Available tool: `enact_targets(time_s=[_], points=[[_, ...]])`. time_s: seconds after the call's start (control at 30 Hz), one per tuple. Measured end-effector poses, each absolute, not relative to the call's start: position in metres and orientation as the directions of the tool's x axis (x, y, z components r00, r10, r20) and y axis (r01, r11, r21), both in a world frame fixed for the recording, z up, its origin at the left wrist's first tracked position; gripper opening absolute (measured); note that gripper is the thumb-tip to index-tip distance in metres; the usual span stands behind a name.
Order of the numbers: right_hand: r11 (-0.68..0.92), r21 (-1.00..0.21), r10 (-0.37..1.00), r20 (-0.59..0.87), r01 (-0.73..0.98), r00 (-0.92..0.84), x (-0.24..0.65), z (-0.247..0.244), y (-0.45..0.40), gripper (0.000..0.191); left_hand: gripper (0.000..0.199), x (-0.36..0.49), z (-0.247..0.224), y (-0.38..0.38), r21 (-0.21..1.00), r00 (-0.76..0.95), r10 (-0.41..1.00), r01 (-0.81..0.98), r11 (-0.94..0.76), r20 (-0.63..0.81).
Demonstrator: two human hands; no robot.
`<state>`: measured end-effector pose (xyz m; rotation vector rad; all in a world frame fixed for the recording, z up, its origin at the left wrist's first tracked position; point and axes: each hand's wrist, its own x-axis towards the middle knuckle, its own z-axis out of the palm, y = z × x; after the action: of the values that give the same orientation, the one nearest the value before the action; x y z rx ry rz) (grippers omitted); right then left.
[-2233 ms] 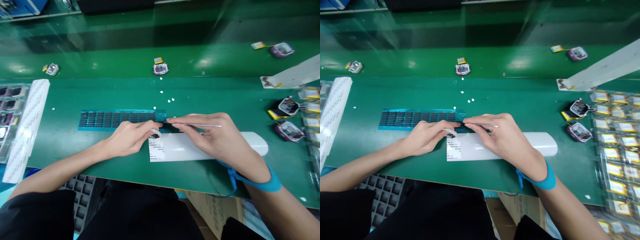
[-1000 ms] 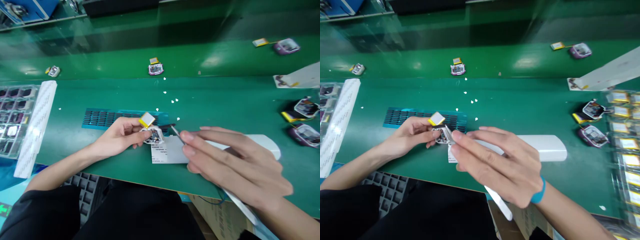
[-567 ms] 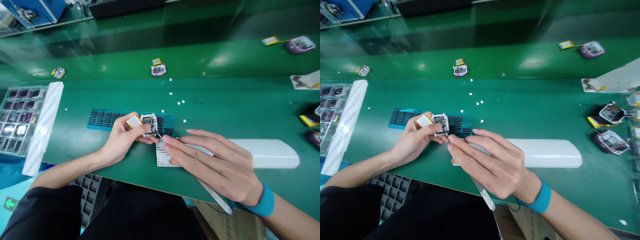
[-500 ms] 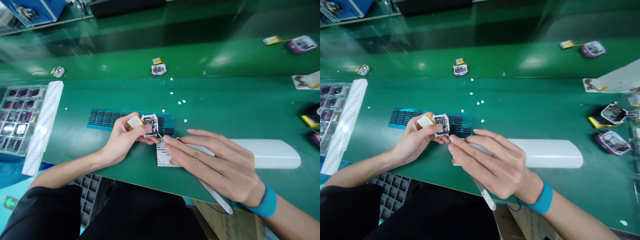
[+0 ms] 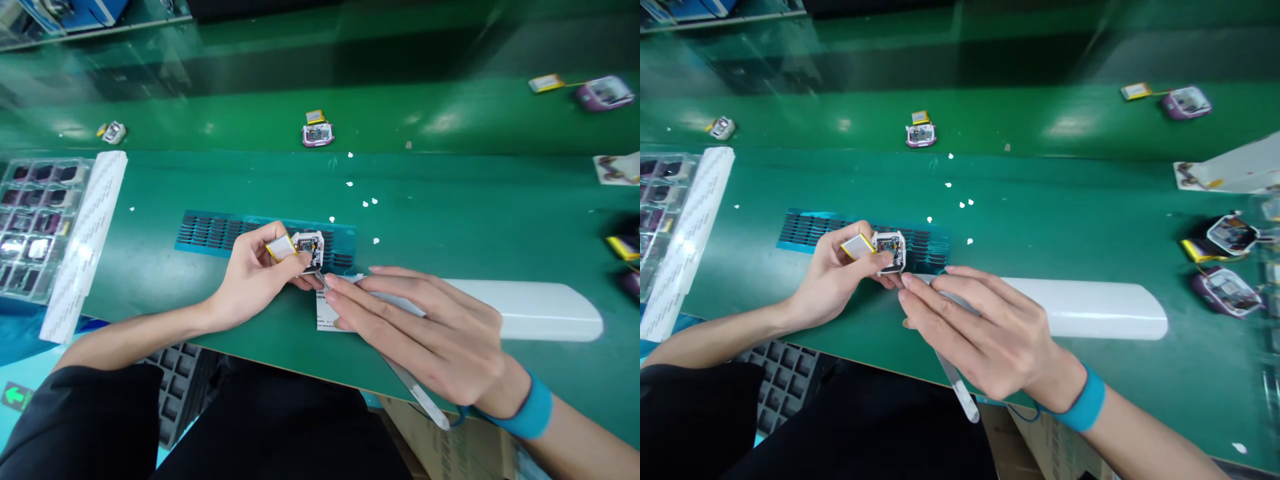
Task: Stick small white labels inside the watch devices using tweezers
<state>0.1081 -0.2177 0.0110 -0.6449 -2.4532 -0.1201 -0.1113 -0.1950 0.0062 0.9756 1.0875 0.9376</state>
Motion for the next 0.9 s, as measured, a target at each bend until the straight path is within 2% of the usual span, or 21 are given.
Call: enact_targets(time_s=[0.4,0.6,0.77,0.9], points=[[0.861,-0.162,0.484,0.547,0.481,-0.683,0.105,0.011,-0.219,0.023,0.034,-0.113,0.006,-0.198,0.98,0.202,0.96,0.006,0.197,-0.194],[0.851,-0.227,0.498,0.635,0.473,-0.591,0.109,-0.002,-0.219,0.025,0.027,-0.109,0.005,-0.195,0.975,0.187,0.96,-0.039,0.219,-0.208],[0.834,-0.282,0.546,0.536,0.473,-0.643,0.11,0.003,-0.217,0.032,0.026,-0.11,0.004,-0.192,0.969,0.204,0.955,-0.079,0.234,-0.215],[0.84,-0.263,0.536,0.542,0.475,-0.647,0.111,0.006,-0.215,0.034,0.026,-0.112,0.002,-0.193,0.952,0.235,0.935,-0.09,0.292,-0.265]])
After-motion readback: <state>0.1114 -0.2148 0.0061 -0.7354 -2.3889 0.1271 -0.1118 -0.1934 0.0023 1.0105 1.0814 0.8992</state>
